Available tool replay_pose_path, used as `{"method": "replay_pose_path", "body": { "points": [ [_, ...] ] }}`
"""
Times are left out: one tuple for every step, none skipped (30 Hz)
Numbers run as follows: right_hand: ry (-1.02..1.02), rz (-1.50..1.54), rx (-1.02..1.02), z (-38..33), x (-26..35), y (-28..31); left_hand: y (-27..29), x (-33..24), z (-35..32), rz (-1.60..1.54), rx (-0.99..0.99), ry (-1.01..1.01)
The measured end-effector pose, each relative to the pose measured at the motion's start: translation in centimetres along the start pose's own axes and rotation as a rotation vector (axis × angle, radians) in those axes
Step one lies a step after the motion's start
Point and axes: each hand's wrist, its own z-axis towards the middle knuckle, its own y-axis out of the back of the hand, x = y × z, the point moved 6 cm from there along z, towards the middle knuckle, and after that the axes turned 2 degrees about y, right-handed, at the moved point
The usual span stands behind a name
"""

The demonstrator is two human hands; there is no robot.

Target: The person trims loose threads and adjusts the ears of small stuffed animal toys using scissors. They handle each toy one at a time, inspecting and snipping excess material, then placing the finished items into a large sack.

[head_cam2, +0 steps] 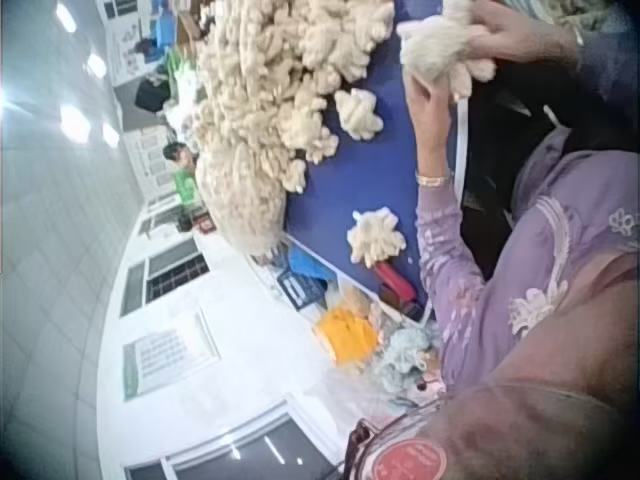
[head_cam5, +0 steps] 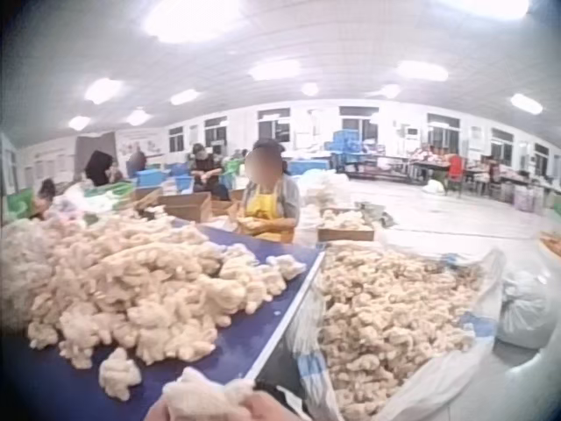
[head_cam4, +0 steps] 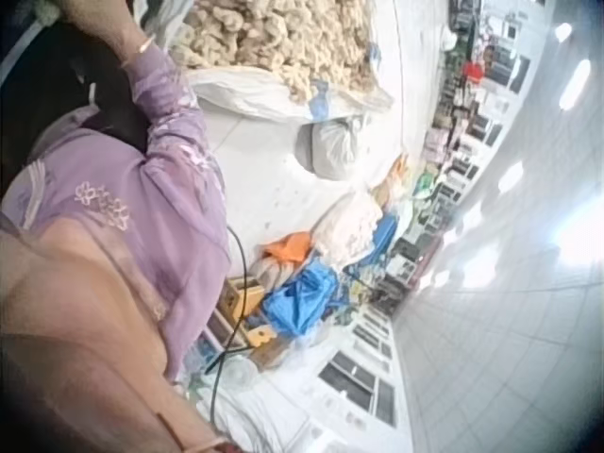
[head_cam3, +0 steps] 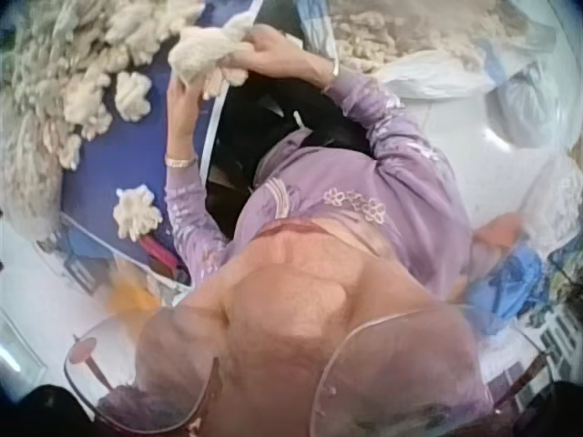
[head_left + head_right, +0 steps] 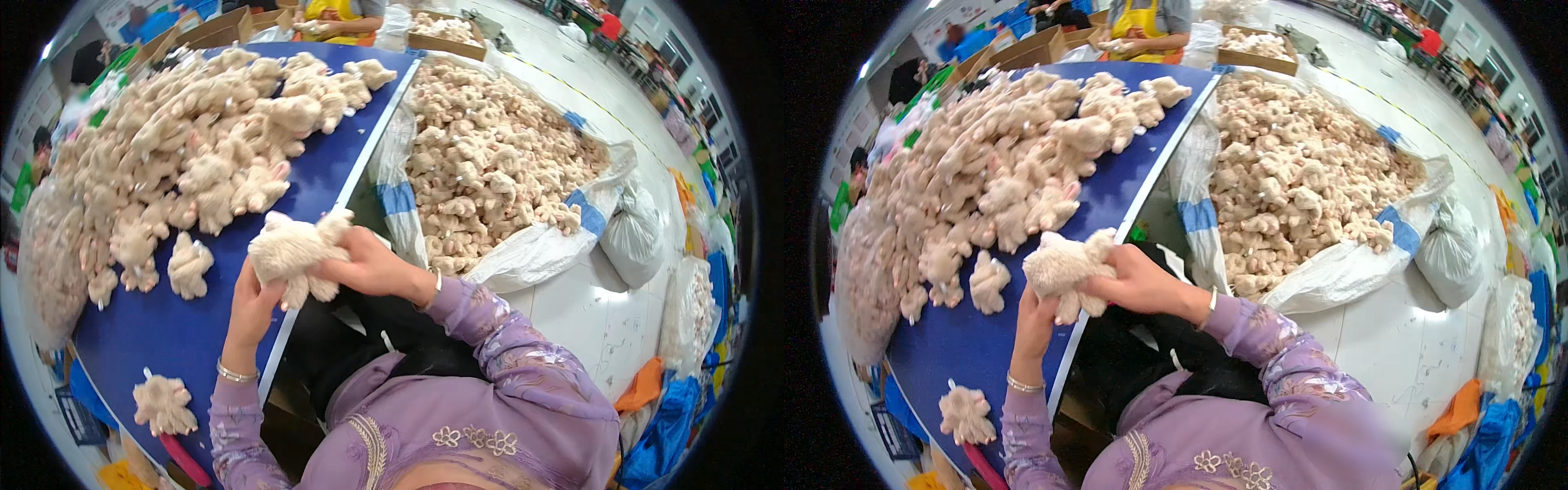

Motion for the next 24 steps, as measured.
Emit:
{"method": "replay_pose_path", "body": {
  "points": [
    [0.144, -0.006, -0.043, -1.1, 2.0, 1.3, 0.1, 0.2, 0.1, -0.076, -0.006, -0.005],
    [0.286, -0.013, -0.083, -2.3, 3.7, 2.9, 0.5, 0.6, 0.1, -0.154, -0.013, -0.006],
    [0.391, -0.016, -0.128, -3.3, 5.1, 4.8, 1.0, 1.2, 0.2, -0.16, 0.012, 0.009],
    [0.466, -0.044, -0.246, -4.0, 6.9, 7.7, 1.5, 1.7, 0.5, -0.17, 0.036, 0.018],
    [0.543, -0.076, -0.381, -4.8, 8.6, 10.9, 1.9, 2.1, 0.8, -0.175, 0.059, 0.025],
    [0.606, -0.103, -0.523, -5.1, 10.3, 14.5, 2.5, 2.4, 0.9, -0.168, 0.051, 0.026],
    [0.656, -0.13, -0.687, -5.1, 12.3, 18.6, 3.0, 2.6, 1.0, -0.16, 0.047, 0.029],
    [0.698, -0.159, -0.848, -4.7, 14.3, 23.0, 3.1, 2.6, 1.4, -0.151, 0.048, 0.03],
    [0.706, -0.178, -0.973, -3.7, 15.9, 27.7, 3.0, 2.3, 1.6, -0.203, 0.026, 0.018],
    [0.678, -0.191, -1.06, -2.1, 17.1, 32.8, 2.9, 2.2, 2.0, -0.228, 0.006, 0.004],
    [0.614, -0.239, -1.139, -1.0, 19.0, 37.8, 2.8, 2.3, 2.8, -0.269, 0.021, -0.007],
    [0.515, -0.248, -1.188, 0.7, 19.6, 42.9, 2.9, 2.3, 3.1, -0.297, 0.009, -0.021],
    [0.408, -0.273, -1.189, 2.8, 19.1, 47.0, 2.9, 2.4, 3.0, -0.321, 0.0, -0.02],
    [0.301, -0.319, -1.159, 4.2, 17.2, 50.6, 3.0, 2.4, 3.1, -0.321, -0.005, -0.025],
    [0.197, -0.409, -1.108, 4.8, 14.3, 53.2, 3.0, 2.7, 3.1, -0.33, 0.0, -0.022],
    [0.247, -0.594, -0.973, 4.2, 9.4, 55.0, 3.0, 3.0, 3.1, -0.333, 0.002, -0.018],
    [0.315, -0.782, -0.855, 2.6, 5.3, 56.7, 3.1, 3.6, 3.6, -0.336, 0.007, -0.013],
    [0.046, -0.811, -0.856, 3.3, 1.1, 54.0, 3.5, 3.8, 3.1, -0.338, -0.034, -0.013],
    [-0.231, -0.865, -0.825, 2.8, -2.3, 51.0, 3.8, 3.9, 2.9, -0.341, -0.057, -0.013],
    [-0.396, -0.919, -0.783, 0.3, -6.8, 49.1, 3.7, 4.1, 3.3, -0.35, -0.053, -0.013],
    [-0.561, -0.975, -0.714, -1.7, -11.6, 47.1, 3.7, 3.9, 3.6, -0.354, -0.068, -0.018],
    [-0.72, -1.029, -0.625, -3.8, -16.4, 45.0, 3.7, 3.8, 3.9, -0.361, -0.067, -0.023],
    [-0.75, -0.721, -0.556, -4.7, -16.4, 39.1, 4.0, 3.8, 3.5, -0.363, -0.101, -0.027],
    [-0.632, 0.17, -0.853, -8.9, -23.0, 37.9, 3.9, 3.6, 4.1, -0.374, -0.085, -0.032]
  ]
}}
